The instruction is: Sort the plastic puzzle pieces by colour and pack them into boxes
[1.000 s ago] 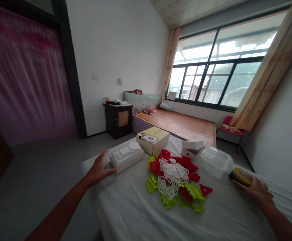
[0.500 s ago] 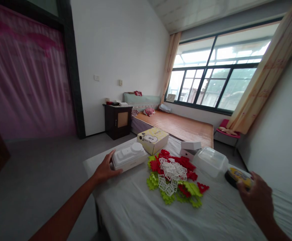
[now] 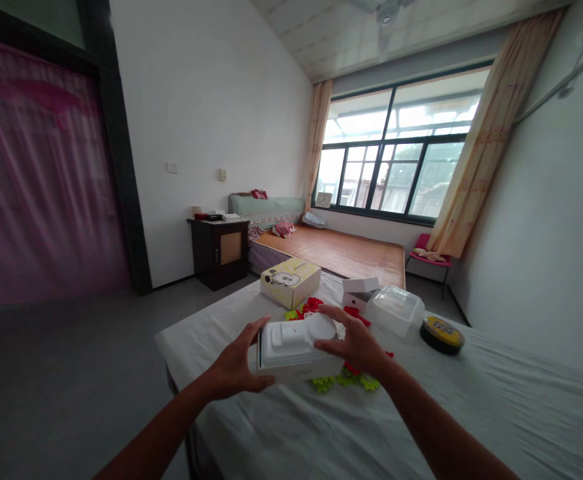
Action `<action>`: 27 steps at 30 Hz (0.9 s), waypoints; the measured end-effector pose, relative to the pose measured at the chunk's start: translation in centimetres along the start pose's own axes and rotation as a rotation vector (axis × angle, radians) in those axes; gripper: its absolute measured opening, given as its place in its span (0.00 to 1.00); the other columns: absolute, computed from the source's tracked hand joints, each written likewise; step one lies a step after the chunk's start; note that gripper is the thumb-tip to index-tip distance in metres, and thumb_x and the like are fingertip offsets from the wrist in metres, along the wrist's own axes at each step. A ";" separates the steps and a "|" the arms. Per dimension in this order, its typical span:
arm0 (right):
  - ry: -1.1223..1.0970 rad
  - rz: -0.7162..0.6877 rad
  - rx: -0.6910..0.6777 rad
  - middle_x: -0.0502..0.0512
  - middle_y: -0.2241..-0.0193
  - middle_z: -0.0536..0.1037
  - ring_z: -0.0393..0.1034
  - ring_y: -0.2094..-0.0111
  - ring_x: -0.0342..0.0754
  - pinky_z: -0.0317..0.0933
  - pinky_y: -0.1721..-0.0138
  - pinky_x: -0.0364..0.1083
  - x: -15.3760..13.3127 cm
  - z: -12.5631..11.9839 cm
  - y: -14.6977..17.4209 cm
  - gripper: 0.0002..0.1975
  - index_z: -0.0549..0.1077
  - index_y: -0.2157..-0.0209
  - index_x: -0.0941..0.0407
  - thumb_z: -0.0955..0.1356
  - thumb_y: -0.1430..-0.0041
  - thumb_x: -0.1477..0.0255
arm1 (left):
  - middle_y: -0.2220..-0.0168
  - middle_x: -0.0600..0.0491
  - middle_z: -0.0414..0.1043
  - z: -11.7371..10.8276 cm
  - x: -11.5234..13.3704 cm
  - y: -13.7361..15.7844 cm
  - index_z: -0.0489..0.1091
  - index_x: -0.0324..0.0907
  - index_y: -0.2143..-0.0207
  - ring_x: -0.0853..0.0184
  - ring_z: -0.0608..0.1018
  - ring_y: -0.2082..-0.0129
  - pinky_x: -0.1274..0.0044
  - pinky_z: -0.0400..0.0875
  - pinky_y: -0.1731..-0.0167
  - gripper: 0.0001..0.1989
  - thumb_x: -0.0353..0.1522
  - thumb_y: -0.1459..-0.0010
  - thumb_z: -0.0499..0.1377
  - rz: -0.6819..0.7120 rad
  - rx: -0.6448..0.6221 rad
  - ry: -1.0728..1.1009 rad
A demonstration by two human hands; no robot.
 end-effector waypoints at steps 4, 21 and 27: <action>-0.307 0.202 0.365 0.59 0.53 0.76 0.72 0.56 0.55 0.67 0.56 0.51 3.6 -5.3 1.5 0.30 0.71 0.50 0.57 0.71 0.53 0.56 | 0.40 0.46 0.57 0.0 -0.3 -0.6 0.45 0.47 0.36 0.56 0.67 0.44 0.66 0.64 0.44 0.52 0.34 0.60 0.69 -0.003 0.037 -0.084; -0.415 0.719 0.861 0.57 0.62 0.78 0.67 0.74 0.44 0.57 0.80 0.41 18.6 -11.5 17.8 0.37 0.72 0.53 0.60 0.71 0.59 0.48 | 0.40 0.45 0.58 3.4 5.9 -8.9 0.51 0.48 0.37 0.50 0.60 0.41 0.63 0.64 0.51 0.42 0.25 0.55 0.61 0.308 0.184 -0.956; -0.401 0.685 0.807 0.60 0.57 0.78 0.72 0.64 0.52 0.64 0.72 0.44 18.4 -11.3 17.0 0.36 0.71 0.53 0.61 0.71 0.59 0.50 | 0.39 0.47 0.58 3.3 6.5 -9.0 0.52 0.50 0.37 0.49 0.59 0.40 0.64 0.62 0.50 0.41 0.24 0.54 0.59 0.320 0.152 -0.982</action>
Point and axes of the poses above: each hand's wrist, its own y-axis away from the middle knuckle, its own z-axis out of the palm, x = y × z, the point moved 9 cm from there along -y, towards the middle knuckle
